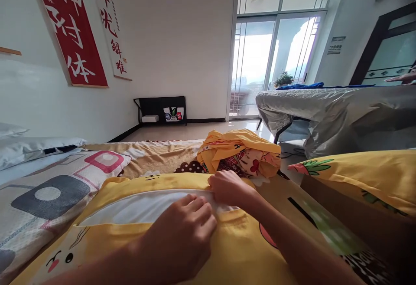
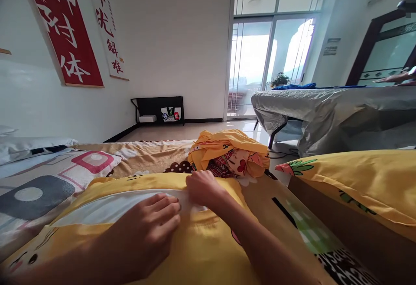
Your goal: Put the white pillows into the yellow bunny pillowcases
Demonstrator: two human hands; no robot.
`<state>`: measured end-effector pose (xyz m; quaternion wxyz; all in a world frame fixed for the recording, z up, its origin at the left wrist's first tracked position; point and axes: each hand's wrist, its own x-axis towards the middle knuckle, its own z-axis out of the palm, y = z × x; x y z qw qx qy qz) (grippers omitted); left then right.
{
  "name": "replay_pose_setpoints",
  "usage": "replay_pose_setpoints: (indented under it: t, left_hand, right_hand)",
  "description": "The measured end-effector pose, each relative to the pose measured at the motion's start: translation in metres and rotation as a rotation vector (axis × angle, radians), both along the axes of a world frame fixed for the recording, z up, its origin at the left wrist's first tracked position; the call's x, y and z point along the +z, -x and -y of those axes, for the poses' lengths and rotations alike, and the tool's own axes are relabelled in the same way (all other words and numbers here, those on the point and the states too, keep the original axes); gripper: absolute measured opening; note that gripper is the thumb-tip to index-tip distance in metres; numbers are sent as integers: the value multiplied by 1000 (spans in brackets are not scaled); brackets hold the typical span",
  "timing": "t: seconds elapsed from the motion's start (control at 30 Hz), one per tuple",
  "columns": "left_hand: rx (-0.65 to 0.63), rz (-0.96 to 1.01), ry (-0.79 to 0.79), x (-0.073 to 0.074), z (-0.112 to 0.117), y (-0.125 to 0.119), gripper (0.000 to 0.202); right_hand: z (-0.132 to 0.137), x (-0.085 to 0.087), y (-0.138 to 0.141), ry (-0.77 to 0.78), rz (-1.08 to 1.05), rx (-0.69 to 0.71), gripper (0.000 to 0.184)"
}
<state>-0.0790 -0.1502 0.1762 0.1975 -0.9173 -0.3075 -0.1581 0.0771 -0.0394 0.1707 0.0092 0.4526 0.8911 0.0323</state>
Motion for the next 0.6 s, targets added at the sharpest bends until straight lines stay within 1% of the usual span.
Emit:
replay_pose_setpoints:
  t: [0.03, 0.07, 0.17, 0.2, 0.23, 0.27, 0.3, 0.33, 0.4, 0.47, 0.53, 0.6]
  left_hand:
    - [43, -6, 61, -5, -8, -6, 14]
    - [80, 9, 119, -14, -16, -10, 16]
    - [115, 141, 256, -52, -31, -10, 16]
    - [118, 170, 279, -63, -32, -9, 14]
    - [128, 177, 287, -71, -30, -8, 15]
    - [150, 164, 294, -75, -28, -6, 20]
    - [179, 131, 305, -75, -25, -6, 28]
    - [213, 80, 322, -72, -23, -6, 36]
    - [281, -74, 355, -59, -22, -10, 50]
    - [309, -243, 351, -44, -28, -21, 59]
    - [303, -336, 351, -33, -39, -37, 63]
    - [283, -333, 407, -30, -52, -55, 54]
  right_hand:
    - [-5, -6, 3, -11, -17, 8, 18]
    - [-9, -16, 4, -29, -51, 11, 20]
    - [-11, -45, -3, -46, -232, 22, 24]
    - [-9, -50, -9, -27, -289, 28, 25]
    - [-6, -53, -16, -4, -326, 28, 27]
    - [-3, -52, -23, 13, -334, 19, 28]
    - [1, -49, -29, 13, -326, -2, 30]
    - [5, -45, -35, -3, -309, -33, 30]
    - [11, -36, -42, -59, -275, -126, 32]
    - [15, -29, -46, -116, -275, -237, 33]
    - [17, -25, -49, -173, -299, -336, 32]
    - [15, -24, -53, -234, -323, -392, 29]
